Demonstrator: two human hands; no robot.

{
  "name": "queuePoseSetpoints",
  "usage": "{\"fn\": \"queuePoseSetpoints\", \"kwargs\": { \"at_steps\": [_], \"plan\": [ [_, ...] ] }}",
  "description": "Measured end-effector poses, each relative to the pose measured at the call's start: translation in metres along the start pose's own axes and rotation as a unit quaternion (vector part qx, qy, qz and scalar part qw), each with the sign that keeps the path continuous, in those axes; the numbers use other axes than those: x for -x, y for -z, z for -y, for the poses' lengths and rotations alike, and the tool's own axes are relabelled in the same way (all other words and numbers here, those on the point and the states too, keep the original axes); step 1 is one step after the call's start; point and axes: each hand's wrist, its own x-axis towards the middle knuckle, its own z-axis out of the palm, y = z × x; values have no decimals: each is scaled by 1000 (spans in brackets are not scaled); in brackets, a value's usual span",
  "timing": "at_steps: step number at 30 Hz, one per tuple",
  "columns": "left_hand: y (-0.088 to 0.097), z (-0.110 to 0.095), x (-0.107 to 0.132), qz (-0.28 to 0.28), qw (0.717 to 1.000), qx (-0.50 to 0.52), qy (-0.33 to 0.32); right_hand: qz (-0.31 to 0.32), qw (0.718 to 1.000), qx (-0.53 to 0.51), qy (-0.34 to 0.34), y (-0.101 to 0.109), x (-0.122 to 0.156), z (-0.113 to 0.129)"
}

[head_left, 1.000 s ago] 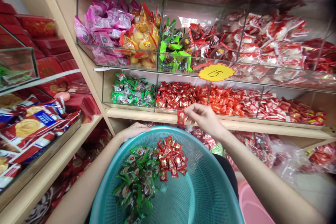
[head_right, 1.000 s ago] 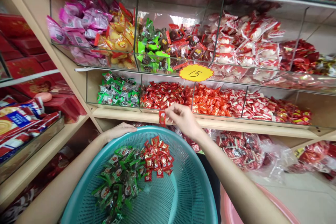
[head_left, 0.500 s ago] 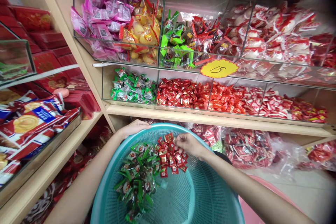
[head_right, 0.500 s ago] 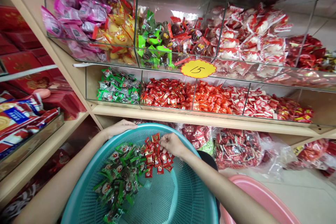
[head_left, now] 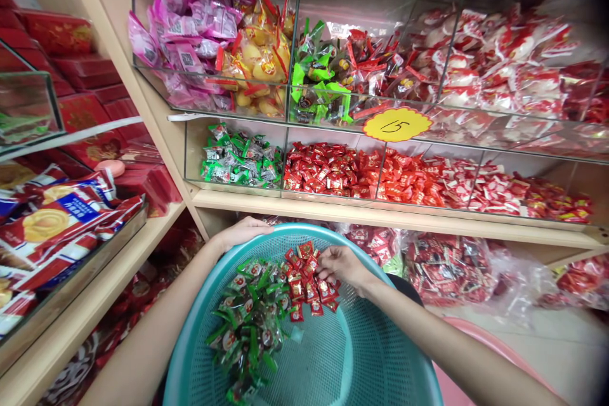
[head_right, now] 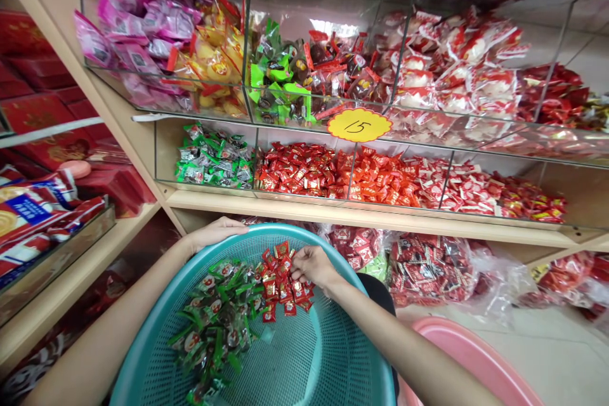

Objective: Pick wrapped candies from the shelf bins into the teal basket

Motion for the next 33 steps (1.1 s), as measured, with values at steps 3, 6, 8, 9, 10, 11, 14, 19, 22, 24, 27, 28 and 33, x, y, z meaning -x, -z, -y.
{"fn": "queuePoseSetpoints", "kwargs": {
  "at_steps": [3,6,8,9,10,11,14,19,22,24,27,28,33],
  "plan": [
    [0,-2,1,1,1000,0,0,-24,994,85,58,2,-4,-8],
    [0,-1,0,6,1000,4,2,-47,980,159,108,2,-6,-12],
    [0,0,-1,7,1000,3,-1,-67,963,220,142,2,-5,-10],
    [0,1,-1,6,1000,0,-3,-75,956,238,155,3,-5,-8],
    [1,2,-1,5,1000,-5,-7,-80,952,244,167,4,-5,-5],
    [1,3,-2,3,1000,-10,-10,-83,949,243,182,5,-4,1],
    [1,4,-2,4,1000,-16,-14,-81,946,218,226,14,1,27],
    [0,2,-3,4,1000,-21,-14,-145,922,188,305,41,-2,98],
    [0,1,-2,-1,1000,-24,-9,-247,883,278,286,55,-22,131],
    [0,0,-1,-2,1000,-20,-7,-259,875,340,229,60,-40,142],
    [0,-1,1,1,1000,-9,-12,-222,874,408,142,60,-63,147],
    [0,-1,1,0,1000,-7,-15,-212,872,423,123,59,-68,148],
    [0,-2,1,0,1000,0,-12,-193,864,457,82,50,-70,154]
  ]
}}
